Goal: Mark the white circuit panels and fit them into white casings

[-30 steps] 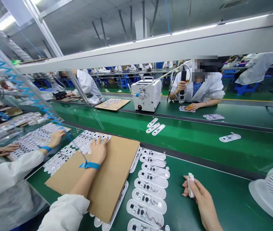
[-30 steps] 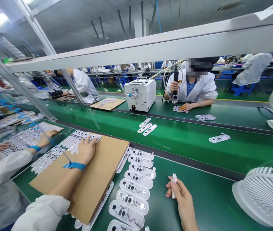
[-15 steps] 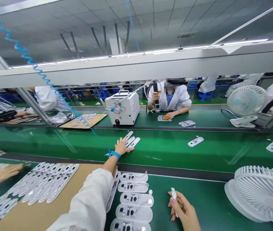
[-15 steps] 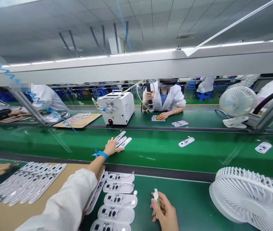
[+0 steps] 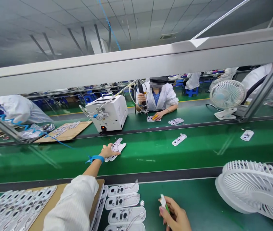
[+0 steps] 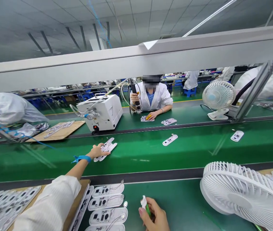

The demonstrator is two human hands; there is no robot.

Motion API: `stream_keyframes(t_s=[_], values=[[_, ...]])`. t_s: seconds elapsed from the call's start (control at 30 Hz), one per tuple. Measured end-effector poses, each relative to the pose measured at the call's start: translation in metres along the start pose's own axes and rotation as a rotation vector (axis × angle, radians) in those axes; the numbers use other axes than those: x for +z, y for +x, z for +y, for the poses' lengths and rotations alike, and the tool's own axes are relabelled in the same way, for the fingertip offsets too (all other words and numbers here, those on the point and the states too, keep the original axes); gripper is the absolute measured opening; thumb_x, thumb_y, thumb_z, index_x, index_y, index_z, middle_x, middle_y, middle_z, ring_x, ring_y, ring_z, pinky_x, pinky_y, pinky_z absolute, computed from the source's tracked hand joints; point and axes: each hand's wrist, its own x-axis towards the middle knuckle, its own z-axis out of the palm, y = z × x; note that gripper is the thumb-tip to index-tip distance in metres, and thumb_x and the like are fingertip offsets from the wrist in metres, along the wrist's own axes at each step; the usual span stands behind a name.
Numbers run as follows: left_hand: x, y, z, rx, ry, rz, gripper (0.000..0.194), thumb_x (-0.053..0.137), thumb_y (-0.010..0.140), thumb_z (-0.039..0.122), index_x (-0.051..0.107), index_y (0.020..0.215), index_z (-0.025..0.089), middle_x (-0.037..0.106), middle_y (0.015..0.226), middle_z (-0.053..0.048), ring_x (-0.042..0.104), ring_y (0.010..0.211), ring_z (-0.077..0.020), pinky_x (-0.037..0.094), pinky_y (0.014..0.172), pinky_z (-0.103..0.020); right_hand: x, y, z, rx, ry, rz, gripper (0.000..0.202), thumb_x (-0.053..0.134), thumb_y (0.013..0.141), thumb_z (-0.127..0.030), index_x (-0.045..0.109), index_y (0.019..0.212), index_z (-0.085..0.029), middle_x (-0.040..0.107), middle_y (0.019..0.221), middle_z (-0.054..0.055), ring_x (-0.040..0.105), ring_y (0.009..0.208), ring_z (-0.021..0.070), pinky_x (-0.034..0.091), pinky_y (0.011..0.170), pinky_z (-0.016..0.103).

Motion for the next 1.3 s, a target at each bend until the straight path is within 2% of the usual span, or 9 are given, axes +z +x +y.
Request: stream_keyframes(t_s=[0.17, 0.37, 0.5, 0.63, 0.77, 0.87, 0.97, 1.1, 1.3], values=[[0.014, -0.021, 0.035, 0.228, -0.032, 0.008, 0.045, 0.059, 0.09, 0.038, 0.05, 0.129, 0.019, 0.055, 0.128, -0.01, 0.058, 0.107, -0.0251, 0.051, 0.089, -0.047, 0.001, 0.001, 0.003, -0.018, -0.001, -0.023, 0.065, 0.061, 0.07, -0.074, 0.069, 0.099, -0.017, 0.065, 0.066, 0.003, 0.051, 0.042, 0.0107, 0.043, 0.033, 0.018], [0.049, -0.064, 0.12, 0.644, -0.076, -0.013, 0.063, 0.065, 0.082, 0.046, 0.045, 0.134, 0.019, 0.052, 0.127, -0.011, 0.054, 0.11, -0.027, 0.044, 0.093, -0.048, -0.001, 0.002, -0.011, -0.052, -0.018, 0.038, 0.06, 0.057, 0.078, -0.069, 0.067, 0.103, -0.016, 0.061, 0.065, 0.002, 0.051, 0.048, 0.0131, 0.046, 0.037, 0.021], [0.055, -0.091, 0.159, 0.821, -0.083, -0.026, 0.09, 0.078, 0.064, 0.05, 0.039, 0.141, 0.026, 0.048, 0.13, -0.01, 0.05, 0.115, -0.0281, 0.04, 0.099, -0.041, -0.027, 0.001, -0.032, -0.205, -0.33, 0.178, 0.039, 0.06, 0.084, -0.053, 0.069, 0.105, -0.021, 0.07, 0.09, 0.007, 0.067, 0.077, 0.0228, 0.056, 0.065, 0.029], [0.05, -0.097, 0.157, 0.748, -0.036, 0.022, 0.083, 0.071, 0.065, 0.06, 0.047, 0.133, 0.018, 0.05, 0.124, -0.018, 0.049, 0.114, -0.0374, 0.04, 0.093, -0.046, -0.072, -0.013, -0.036, -0.329, -0.742, 0.204, 0.023, 0.065, 0.083, -0.034, 0.07, 0.104, -0.027, 0.068, 0.102, 0.007, 0.066, 0.093, 0.0274, 0.054, 0.076, 0.035], [0.045, -0.085, 0.143, 0.703, 0.045, -0.007, 0.07, 0.068, 0.067, 0.062, 0.056, 0.118, 0.016, 0.056, 0.115, -0.016, 0.051, 0.108, -0.0337, 0.041, 0.09, -0.044, -0.099, -0.013, -0.042, -0.311, -1.013, 0.17, 0.033, 0.075, 0.072, -0.021, 0.07, 0.104, -0.025, 0.067, 0.099, 0.008, 0.065, 0.09, 0.0299, 0.054, 0.075, 0.039], [0.04, -0.075, 0.141, 0.695, 0.118, -0.062, 0.056, 0.066, 0.075, 0.056, 0.057, 0.112, 0.016, 0.058, 0.111, -0.011, 0.054, 0.104, -0.0276, 0.042, 0.089, -0.044, -0.094, 0.022, -0.068, -0.291, -1.099, 0.199, 0.037, 0.069, 0.081, -0.023, 0.063, 0.118, -0.02, 0.065, 0.109, 0.011, 0.061, 0.101, 0.029, 0.051, 0.086, 0.041], [0.032, -0.071, 0.141, 0.708, 0.181, -0.127, 0.04, 0.063, 0.083, 0.048, 0.06, 0.107, 0.016, 0.061, 0.108, -0.008, 0.057, 0.101, -0.0244, 0.045, 0.089, -0.045, -0.082, 0.084, -0.096, -0.278, -1.132, 0.235, 0.034, 0.06, 0.089, -0.019, 0.058, 0.123, -0.018, 0.061, 0.12, 0.012, 0.055, 0.114, 0.0257, 0.047, 0.096, 0.04], [0.023, -0.075, 0.134, 0.725, 0.2, -0.17, 0.032, 0.062, 0.087, 0.042, 0.062, 0.105, 0.016, 0.062, 0.112, -0.007, 0.059, 0.103, -0.0235, 0.048, 0.09, -0.046, -0.071, 0.154, -0.115, -0.163, -1.211, 0.221, 0.031, 0.061, 0.092, -0.03, 0.058, 0.12, -0.017, 0.059, 0.125, 0.009, 0.058, 0.112, 0.0255, 0.049, 0.093, 0.048], [0.022, -0.085, 0.119, 0.646, 0.099, -0.207, 0.031, 0.06, 0.09, 0.037, 0.059, 0.112, 0.016, 0.063, 0.109, -0.006, 0.063, 0.094, -0.0205, 0.053, 0.082, -0.041, -0.058, 0.17, -0.12, -0.048, -1.301, 0.102, 0.032, 0.06, 0.093, -0.033, 0.058, 0.119, -0.016, 0.06, 0.123, 0.009, 0.061, 0.106, 0.0244, 0.052, 0.09, 0.047]])
